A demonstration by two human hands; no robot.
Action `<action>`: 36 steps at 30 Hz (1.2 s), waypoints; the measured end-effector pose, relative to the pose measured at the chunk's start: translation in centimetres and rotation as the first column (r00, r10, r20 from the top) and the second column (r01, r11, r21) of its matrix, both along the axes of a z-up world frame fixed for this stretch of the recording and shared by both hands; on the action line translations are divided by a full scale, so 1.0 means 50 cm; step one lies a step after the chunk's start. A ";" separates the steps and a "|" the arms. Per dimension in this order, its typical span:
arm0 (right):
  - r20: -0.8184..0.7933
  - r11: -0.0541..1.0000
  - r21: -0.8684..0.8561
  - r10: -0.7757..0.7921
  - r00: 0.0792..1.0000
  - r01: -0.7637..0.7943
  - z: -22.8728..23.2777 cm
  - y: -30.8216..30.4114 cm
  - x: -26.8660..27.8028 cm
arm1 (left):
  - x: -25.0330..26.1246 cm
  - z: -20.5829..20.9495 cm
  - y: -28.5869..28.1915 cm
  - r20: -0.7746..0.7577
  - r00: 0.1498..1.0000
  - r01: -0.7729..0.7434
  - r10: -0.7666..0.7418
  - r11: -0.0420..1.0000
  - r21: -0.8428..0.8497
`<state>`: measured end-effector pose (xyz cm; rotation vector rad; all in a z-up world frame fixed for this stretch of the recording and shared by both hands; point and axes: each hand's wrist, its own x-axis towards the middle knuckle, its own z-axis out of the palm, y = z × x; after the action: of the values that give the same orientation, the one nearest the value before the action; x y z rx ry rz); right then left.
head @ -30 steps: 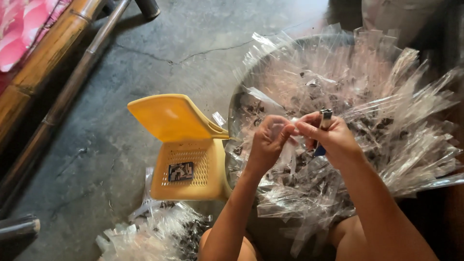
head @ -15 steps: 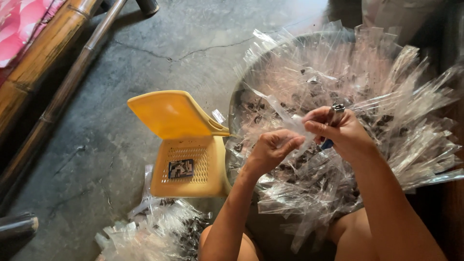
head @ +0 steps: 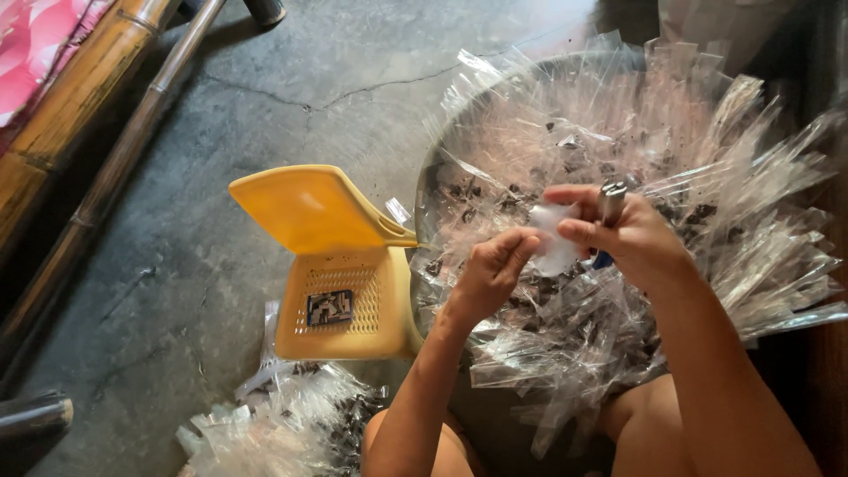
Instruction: Sealing small plastic bags individually using a handheld lighter.
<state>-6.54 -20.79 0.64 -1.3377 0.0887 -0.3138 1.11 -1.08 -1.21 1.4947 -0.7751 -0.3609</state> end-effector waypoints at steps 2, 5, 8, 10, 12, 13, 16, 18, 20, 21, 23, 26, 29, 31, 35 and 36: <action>-0.045 0.999 -0.047 -0.021 0.999 0.019 -0.009 0.001 -0.008 | 0.002 -0.022 0.007 0.054 0.996 0.075 -0.078 0.996 0.057; 0.014 0.984 -0.134 -0.117 0.993 0.118 -0.004 0.002 -0.004 | -0.011 -0.055 -0.023 -0.160 0.969 0.187 -0.186 0.982 -0.007; -0.213 0.901 -0.282 -0.394 0.894 0.330 -0.002 -0.054 -0.042 | -0.077 -0.090 -0.073 -0.468 0.792 0.429 -0.392 0.903 -0.030; -0.088 0.858 -0.299 -0.462 0.883 0.419 0.047 -0.054 -0.060 | -0.086 -0.126 -0.089 -0.225 0.915 0.380 -0.334 0.901 0.207; 0.034 0.811 -0.304 -0.516 0.856 0.500 0.064 -0.066 -0.077 | -0.070 -0.155 -0.116 0.042 0.955 0.252 -0.295 0.874 0.415; 0.103 0.809 -0.192 -0.546 0.831 0.555 0.055 -0.079 -0.085 | -0.048 -0.167 -0.136 0.063 0.993 0.059 -0.103 0.870 0.490; 0.215 0.753 -0.131 -0.613 0.760 0.644 0.054 -0.085 -0.091 | 0.001 -0.155 -0.191 -0.089 0.974 -0.101 0.208 0.752 0.651; 0.262 0.699 -0.176 -0.645 0.718 0.693 0.062 -0.077 -0.083 | 0.014 -0.198 -0.223 -0.255 0.908 -0.041 0.332 0.677 0.735; 0.369 0.647 -0.318 -0.588 0.719 0.693 0.071 -0.067 -0.077 | 0.003 -0.311 -0.249 -0.172 0.913 -0.238 0.371 0.824 0.514; 0.368 0.645 -0.317 -0.592 0.717 0.695 0.085 -0.060 -0.079 | 0.015 -0.301 -0.246 -0.172 0.914 -0.234 0.367 0.824 0.516; 0.295 0.619 -0.485 -0.549 0.782 0.618 0.117 -0.039 -0.084 | 0.039 -0.280 -0.233 -0.384 0.864 -0.287 0.325 0.945 0.155; 0.144 0.642 -0.550 -0.557 0.818 0.534 0.092 -0.032 -0.078 | 0.069 -0.157 -0.167 -0.474 0.824 -0.393 0.311 0.916 -0.082; -0.154 0.810 -0.500 -0.431 0.889 0.306 0.099 -0.014 -0.045 | 0.040 -0.021 -0.110 -0.286 0.943 -0.232 0.172 0.954 -0.192; -0.082 0.887 -0.384 -0.310 0.947 0.257 0.067 -0.011 -0.039 | 0.016 0.014 -0.082 -0.132 0.974 -0.198 0.183 0.974 -0.109; -0.019 0.981 -0.128 -0.150 0.989 0.146 0.070 0.027 -0.048 | -0.021 0.080 -0.012 0.367 0.926 -0.131 0.091 0.988 0.086; -0.020 0.980 -0.128 -0.153 0.988 0.149 0.060 0.025 -0.047 | -0.021 0.079 0.000 0.365 0.927 -0.127 0.088 0.988 0.086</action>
<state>-8.89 -19.52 3.65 -1.4650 0.1993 -0.4339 0.08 -1.06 2.72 1.7248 -0.9694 -0.0421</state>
